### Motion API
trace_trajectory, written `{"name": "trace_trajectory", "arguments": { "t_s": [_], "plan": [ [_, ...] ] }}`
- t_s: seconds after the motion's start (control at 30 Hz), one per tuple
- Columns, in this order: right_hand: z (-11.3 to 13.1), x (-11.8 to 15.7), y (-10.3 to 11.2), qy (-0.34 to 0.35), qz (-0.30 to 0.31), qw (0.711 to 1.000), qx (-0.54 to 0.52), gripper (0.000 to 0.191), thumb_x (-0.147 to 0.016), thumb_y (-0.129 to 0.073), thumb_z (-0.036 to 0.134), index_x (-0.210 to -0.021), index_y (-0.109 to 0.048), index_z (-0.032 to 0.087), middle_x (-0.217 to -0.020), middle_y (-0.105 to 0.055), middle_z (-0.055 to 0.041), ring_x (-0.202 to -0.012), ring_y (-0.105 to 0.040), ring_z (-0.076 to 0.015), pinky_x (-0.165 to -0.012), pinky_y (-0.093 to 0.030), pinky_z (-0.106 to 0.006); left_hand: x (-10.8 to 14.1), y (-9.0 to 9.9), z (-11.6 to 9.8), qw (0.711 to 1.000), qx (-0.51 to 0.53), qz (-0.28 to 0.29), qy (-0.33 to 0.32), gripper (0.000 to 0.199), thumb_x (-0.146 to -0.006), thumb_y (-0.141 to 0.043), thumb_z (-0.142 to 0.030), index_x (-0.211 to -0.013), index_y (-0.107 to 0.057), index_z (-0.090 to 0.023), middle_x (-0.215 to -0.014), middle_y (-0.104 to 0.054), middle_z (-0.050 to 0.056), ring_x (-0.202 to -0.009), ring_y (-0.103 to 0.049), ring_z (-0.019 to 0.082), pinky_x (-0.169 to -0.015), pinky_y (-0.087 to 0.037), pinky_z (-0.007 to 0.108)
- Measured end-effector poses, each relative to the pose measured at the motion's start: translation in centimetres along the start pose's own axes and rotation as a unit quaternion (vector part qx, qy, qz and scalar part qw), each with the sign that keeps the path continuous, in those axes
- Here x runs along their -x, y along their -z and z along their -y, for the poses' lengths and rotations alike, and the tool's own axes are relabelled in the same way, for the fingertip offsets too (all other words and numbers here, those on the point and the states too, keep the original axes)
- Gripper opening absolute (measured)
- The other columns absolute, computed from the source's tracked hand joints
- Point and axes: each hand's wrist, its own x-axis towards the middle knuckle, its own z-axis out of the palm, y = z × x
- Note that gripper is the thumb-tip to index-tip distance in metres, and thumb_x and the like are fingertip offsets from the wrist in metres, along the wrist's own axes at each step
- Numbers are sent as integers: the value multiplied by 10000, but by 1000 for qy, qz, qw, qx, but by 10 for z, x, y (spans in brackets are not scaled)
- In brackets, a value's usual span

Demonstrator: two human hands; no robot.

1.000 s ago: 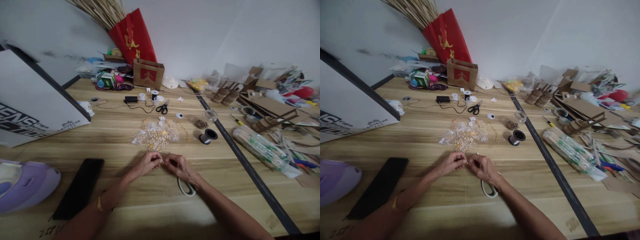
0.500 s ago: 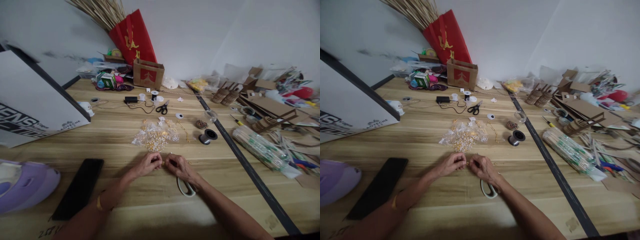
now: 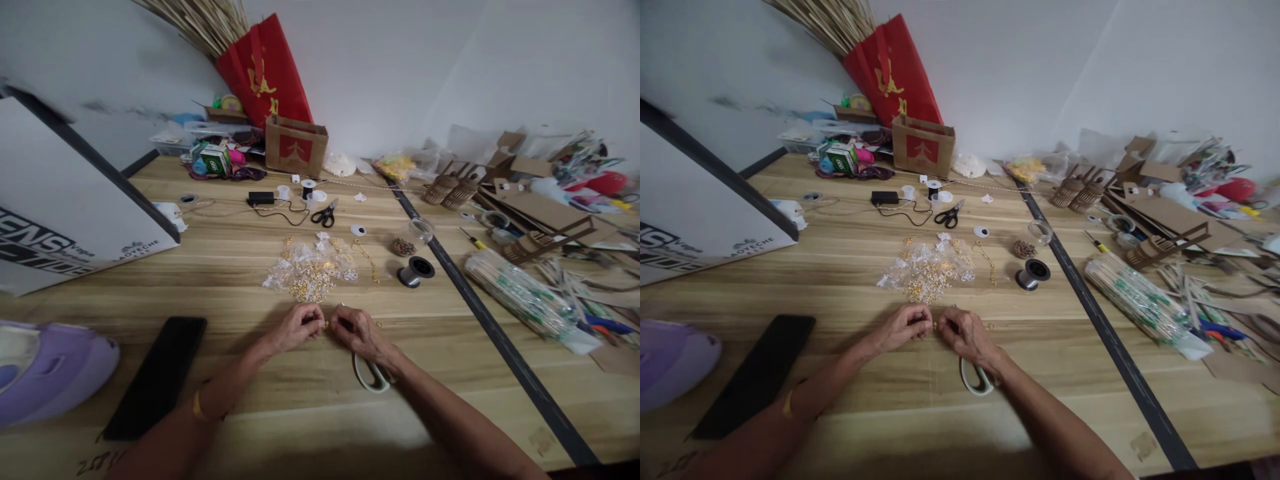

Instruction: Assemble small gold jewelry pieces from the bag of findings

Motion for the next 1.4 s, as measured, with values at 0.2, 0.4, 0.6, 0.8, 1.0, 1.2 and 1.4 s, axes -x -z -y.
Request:
{"name": "trace_trajectory", "arguments": {
  "t_s": [0.2,0.4,0.6,0.8,1.0,1.2,1.4],
  "plan": [
    [-3,0,0,-7,-6,1000,-11,128,-843,-491,204,-749,-565,158,-634,-534,18,-559,-445,-97,-527,-320,-200,-2,1,4,999,20,-38,9,275,-784,-576,-404,-746,-544,-134,-587,-511,-28,-531,-475,83,-517,-388,197],
    [2,2,0,-1,-11,1000,23,132,-851,-498,214,-763,-580,160,-648,-545,15,-560,-448,-94,-538,-321,-203,-5,2,7,998,41,-53,8,292,-751,-612,-416,-728,-559,-129,-600,-529,-23,-543,-478,86,-540,-395,210],
    [12,4,7,39,-13,998,47,122,-862,-494,196,-798,-593,164,-722,-584,-13,-622,-497,-110,-587,-350,-211,-5,2,4,993,93,-64,21,308,-704,-661,-420,-712,-566,-128,-599,-554,-17,-555,-506,93,-571,-419,225],
    [8,2,4,30,-17,999,30,118,-861,-509,224,-804,-594,166,-751,-589,-25,-631,-504,-115,-576,-360,-215,-3,3,-1,990,122,-58,28,300,-694,-677,-407,-715,-587,-121,-616,-576,-8,-579,-530,100,-601,-434,234],
    [-3,0,-8,-38,0,993,-110,137,-859,-524,282,-801,-559,162,-652,-604,0,-537,-473,-95,-502,-345,-198,-1,3,-5,991,112,-64,31,280,-710,-668,-389,-725,-591,-121,-617,-572,-11,-588,-526,98,-604,-432,229],
    [-11,0,-17,-53,24,977,-203,172,-862,-528,328,-824,-521,160,-677,-642,-20,-546,-513,-96,-499,-375,-191,-3,4,-1,994,83,-70,18,249,-715,-659,-364,-718,-591,-125,-624,-558,-15,-583,-514,96,-589,-428,220],
    [-7,0,-13,-14,1,991,-137,103,-834,-543,244,-904,-530,170,-718,-606,8,-569,-498,-83,-510,-365,-181,-4,3,3,997,29,-74,-21,222,-745,-621,-343,-713,-593,-125,-621,-539,-12,-567,-490,97,-558,-409,213]
  ]
}}
